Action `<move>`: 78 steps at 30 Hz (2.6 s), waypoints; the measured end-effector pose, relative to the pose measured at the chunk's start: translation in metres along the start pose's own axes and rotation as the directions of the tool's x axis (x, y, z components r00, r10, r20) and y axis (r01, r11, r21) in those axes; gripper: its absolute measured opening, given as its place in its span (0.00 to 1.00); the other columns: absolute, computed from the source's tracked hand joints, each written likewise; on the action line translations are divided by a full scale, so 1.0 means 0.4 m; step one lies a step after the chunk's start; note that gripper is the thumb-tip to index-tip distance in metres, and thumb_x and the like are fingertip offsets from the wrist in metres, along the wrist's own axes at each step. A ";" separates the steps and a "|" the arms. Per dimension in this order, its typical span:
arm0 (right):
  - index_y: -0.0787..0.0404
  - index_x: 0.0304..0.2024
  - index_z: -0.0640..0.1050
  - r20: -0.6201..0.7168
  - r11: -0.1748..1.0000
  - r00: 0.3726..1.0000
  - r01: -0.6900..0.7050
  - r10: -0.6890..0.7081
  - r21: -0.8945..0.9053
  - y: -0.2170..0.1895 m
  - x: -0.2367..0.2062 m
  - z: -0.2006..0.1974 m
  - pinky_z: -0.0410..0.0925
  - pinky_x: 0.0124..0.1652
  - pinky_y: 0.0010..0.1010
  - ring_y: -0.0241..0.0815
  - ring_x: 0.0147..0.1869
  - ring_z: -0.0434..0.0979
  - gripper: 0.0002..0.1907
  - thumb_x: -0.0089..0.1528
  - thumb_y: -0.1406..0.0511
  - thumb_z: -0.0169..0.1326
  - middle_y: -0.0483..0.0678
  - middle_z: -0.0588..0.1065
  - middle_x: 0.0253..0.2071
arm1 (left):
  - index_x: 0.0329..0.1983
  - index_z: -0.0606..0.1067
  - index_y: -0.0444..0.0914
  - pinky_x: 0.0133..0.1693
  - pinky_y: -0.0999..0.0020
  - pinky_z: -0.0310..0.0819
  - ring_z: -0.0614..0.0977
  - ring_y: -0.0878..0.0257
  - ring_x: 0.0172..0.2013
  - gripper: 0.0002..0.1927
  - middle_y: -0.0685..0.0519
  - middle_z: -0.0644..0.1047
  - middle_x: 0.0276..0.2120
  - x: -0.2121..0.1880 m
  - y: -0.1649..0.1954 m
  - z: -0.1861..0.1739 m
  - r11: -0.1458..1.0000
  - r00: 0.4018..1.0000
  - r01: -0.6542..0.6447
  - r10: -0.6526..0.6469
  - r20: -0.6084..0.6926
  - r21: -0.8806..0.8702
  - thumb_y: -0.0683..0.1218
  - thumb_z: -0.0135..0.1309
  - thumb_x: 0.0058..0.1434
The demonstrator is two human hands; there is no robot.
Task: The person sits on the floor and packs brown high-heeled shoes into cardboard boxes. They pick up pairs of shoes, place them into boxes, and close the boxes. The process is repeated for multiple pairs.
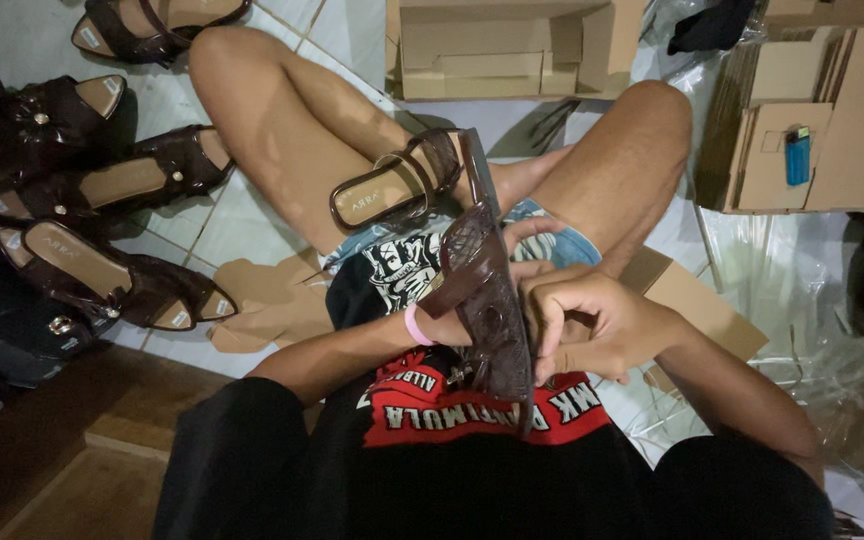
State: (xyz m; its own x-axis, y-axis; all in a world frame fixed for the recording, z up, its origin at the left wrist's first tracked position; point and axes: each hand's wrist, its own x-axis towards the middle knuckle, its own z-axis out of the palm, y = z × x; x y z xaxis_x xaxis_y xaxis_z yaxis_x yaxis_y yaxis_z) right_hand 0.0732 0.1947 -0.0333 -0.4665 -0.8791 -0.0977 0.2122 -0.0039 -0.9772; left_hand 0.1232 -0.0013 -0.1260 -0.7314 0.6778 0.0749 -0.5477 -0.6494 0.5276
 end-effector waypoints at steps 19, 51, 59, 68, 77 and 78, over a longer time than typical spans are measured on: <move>0.59 0.32 0.74 -0.111 0.988 0.986 0.131 -0.122 0.077 0.020 -0.015 0.005 0.61 0.59 0.37 0.36 0.37 0.76 0.11 0.62 0.63 0.64 0.43 0.76 0.34 | 0.61 0.69 0.38 0.71 0.56 0.56 0.70 0.57 0.63 0.26 0.51 0.75 0.55 -0.058 -0.060 -0.064 0.808 0.953 -0.244 0.302 -0.021 0.536 0.59 0.52 0.69; 0.75 0.65 0.65 -0.512 0.480 0.824 0.357 0.242 0.801 0.213 -0.012 -0.056 0.70 0.22 0.25 0.38 0.29 0.73 0.25 0.66 0.70 0.48 0.71 0.74 0.46 | 0.80 0.40 0.46 0.65 0.62 0.67 0.72 0.60 0.60 0.45 0.39 0.64 0.69 0.078 0.287 -0.082 0.739 0.712 -0.400 0.623 -0.325 0.542 0.40 0.57 0.74; 0.74 0.66 0.65 -0.505 0.459 0.838 0.372 0.208 0.807 0.219 -0.026 -0.069 0.72 0.22 0.30 0.43 0.31 0.75 0.26 0.67 0.68 0.47 0.72 0.74 0.45 | 0.79 0.39 0.50 0.59 0.65 0.72 0.74 0.63 0.50 0.46 0.38 0.62 0.70 0.066 0.293 -0.063 0.739 0.714 -0.396 0.621 -0.324 0.545 0.38 0.57 0.73; 0.72 0.67 0.66 -0.483 0.440 0.852 0.362 0.202 0.822 0.215 -0.027 -0.072 0.72 0.21 0.31 0.47 0.31 0.76 0.26 0.67 0.67 0.46 0.72 0.74 0.45 | 0.79 0.38 0.49 0.57 0.66 0.73 0.74 0.63 0.50 0.47 0.37 0.62 0.69 0.056 0.291 -0.045 0.740 0.702 -0.413 0.630 -0.333 0.530 0.36 0.57 0.72; 0.72 0.69 0.65 -0.470 0.462 0.866 0.351 0.169 0.814 0.250 -0.046 -0.105 0.69 0.22 0.29 0.47 0.30 0.74 0.27 0.69 0.66 0.46 0.68 0.74 0.40 | 0.79 0.40 0.49 0.60 0.63 0.74 0.74 0.60 0.59 0.48 0.40 0.62 0.71 0.064 0.297 -0.041 0.760 0.728 -0.376 0.596 -0.337 0.530 0.39 0.60 0.70; 0.73 0.71 0.65 -0.475 0.488 0.865 0.348 0.162 0.801 0.260 -0.055 -0.112 0.69 0.22 0.28 0.47 0.31 0.74 0.29 0.70 0.66 0.46 0.65 0.74 0.37 | 0.78 0.41 0.49 0.61 0.63 0.75 0.74 0.61 0.61 0.48 0.42 0.62 0.72 0.060 0.300 -0.049 0.765 0.736 -0.369 0.587 -0.336 0.528 0.40 0.61 0.70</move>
State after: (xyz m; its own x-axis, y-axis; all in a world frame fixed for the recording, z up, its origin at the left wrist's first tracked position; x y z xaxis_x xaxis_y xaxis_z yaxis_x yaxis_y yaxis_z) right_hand 0.0670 0.2351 -0.1411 -0.7770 -0.5348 -0.3320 0.6284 -0.6896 -0.3598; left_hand 0.0320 -0.0697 -0.0774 -0.9967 0.0017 0.0807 0.0656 -0.5644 0.8229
